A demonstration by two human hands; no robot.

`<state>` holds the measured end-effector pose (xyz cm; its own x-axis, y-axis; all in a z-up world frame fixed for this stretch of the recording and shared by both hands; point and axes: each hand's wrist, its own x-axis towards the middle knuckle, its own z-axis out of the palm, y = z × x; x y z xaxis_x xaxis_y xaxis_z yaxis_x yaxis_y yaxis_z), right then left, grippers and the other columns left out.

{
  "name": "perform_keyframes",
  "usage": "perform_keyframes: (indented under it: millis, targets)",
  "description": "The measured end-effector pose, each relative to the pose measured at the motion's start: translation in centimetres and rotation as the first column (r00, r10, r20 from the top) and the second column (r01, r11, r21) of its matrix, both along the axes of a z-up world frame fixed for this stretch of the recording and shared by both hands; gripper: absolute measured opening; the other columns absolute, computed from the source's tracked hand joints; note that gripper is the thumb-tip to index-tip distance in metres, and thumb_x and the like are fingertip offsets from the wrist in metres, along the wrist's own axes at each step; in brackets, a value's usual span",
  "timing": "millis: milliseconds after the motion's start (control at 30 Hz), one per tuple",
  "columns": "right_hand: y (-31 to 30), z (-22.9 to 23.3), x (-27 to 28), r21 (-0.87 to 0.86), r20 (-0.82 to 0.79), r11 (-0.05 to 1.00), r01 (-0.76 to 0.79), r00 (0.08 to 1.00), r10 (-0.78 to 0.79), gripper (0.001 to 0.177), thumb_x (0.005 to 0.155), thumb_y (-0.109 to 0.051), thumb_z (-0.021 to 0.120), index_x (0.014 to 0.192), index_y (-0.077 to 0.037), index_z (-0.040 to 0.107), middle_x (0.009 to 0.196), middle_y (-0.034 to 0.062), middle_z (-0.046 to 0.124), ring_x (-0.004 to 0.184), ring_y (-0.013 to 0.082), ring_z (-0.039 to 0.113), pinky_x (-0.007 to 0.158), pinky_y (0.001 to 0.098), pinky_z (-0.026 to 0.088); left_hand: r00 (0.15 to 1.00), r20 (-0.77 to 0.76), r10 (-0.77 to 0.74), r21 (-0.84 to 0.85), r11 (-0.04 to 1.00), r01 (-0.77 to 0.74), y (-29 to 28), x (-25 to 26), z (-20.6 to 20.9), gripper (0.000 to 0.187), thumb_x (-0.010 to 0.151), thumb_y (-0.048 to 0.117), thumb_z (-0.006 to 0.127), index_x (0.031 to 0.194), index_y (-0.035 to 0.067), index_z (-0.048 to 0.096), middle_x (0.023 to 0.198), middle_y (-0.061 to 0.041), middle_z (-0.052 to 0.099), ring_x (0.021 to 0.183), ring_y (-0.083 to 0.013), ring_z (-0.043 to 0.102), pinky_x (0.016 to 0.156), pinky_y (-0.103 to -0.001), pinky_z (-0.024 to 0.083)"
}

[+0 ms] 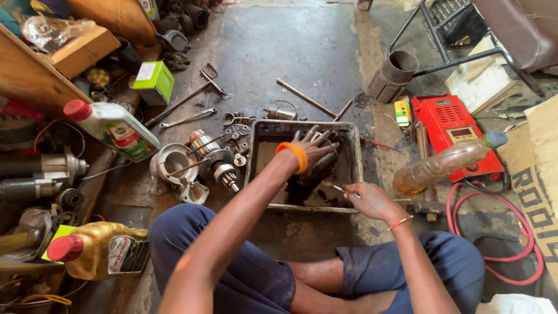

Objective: The person scrubs a cylindrical metal part with a brush while it is submerged in a liquid-filled tray. The person rotates the part to clean different sides and continues scrubbing the exterior and interior surfaces.

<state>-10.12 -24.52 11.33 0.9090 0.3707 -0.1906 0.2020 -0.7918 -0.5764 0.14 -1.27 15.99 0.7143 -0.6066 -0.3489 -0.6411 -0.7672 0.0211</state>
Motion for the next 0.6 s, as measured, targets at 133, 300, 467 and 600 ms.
perform_keyframes:
  millis: [133, 300, 467, 600]
  targets:
    - [0.0, 0.0, -0.2, -0.057, -0.024, 0.998, -0.035, 0.999, 0.034, 0.033, 0.092, -0.027, 0.060, 0.115, -0.009, 0.074, 0.110, 0.0217, 0.073, 0.107, 0.0420, 0.068, 0.093, 0.0469, 0.053, 0.994, -0.003, -0.110, 0.074, 0.991, 0.109, -1.5, 2.0, -0.8, 0.130, 0.054, 0.036, 0.100, 0.160, 0.039, 0.024, 0.167, -0.012, 0.019, 0.153, -0.0425, 0.019, 0.112, -0.067, 0.035]
    - [1.3, 0.2, -0.7, -0.037, -0.009, 0.996, -0.085, 0.996, 0.085, 0.037, 0.082, -0.017, 0.061, 0.117, -0.008, 0.071, 0.105, 0.0264, 0.071, 0.103, 0.0444, 0.067, 0.090, 0.0492, 0.054, 0.995, 0.090, -0.039, 0.160, 0.987, 0.024, -2.8, 1.0, -1.5, 0.122, 0.058, 0.044, 0.095, 0.159, 0.027, 0.029, 0.162, -0.019, 0.026, 0.149, -0.0462, 0.027, 0.109, -0.062, 0.041]
    - [1.1, 1.1, -1.0, -0.167, -0.066, 0.983, -0.072, 0.996, 0.062, 0.035, 0.087, -0.018, 0.061, 0.118, -0.006, 0.072, 0.107, 0.0252, 0.072, 0.107, 0.0427, 0.067, 0.093, 0.0483, 0.053, 0.968, 0.180, 0.177, 0.247, 0.944, -0.218, -4.1, -0.4, 0.4, 0.122, 0.062, 0.054, 0.092, 0.158, 0.019, 0.027, 0.162, -0.021, 0.023, 0.149, -0.0469, 0.025, 0.114, -0.059, 0.035]
    - [1.1, 0.9, -1.0, -0.101, 0.017, 0.994, -0.042, 0.999, 0.044, 0.043, 0.081, -0.017, 0.068, 0.122, -0.005, 0.069, 0.112, 0.0236, 0.071, 0.107, 0.0414, 0.066, 0.092, 0.0478, 0.053, 0.956, 0.066, 0.285, 0.074, 0.954, -0.289, -0.8, -1.0, 2.1, 0.123, 0.064, 0.061, 0.089, 0.158, 0.013, 0.025, 0.162, -0.024, 0.020, 0.149, -0.0475, 0.023, 0.118, -0.057, 0.030]
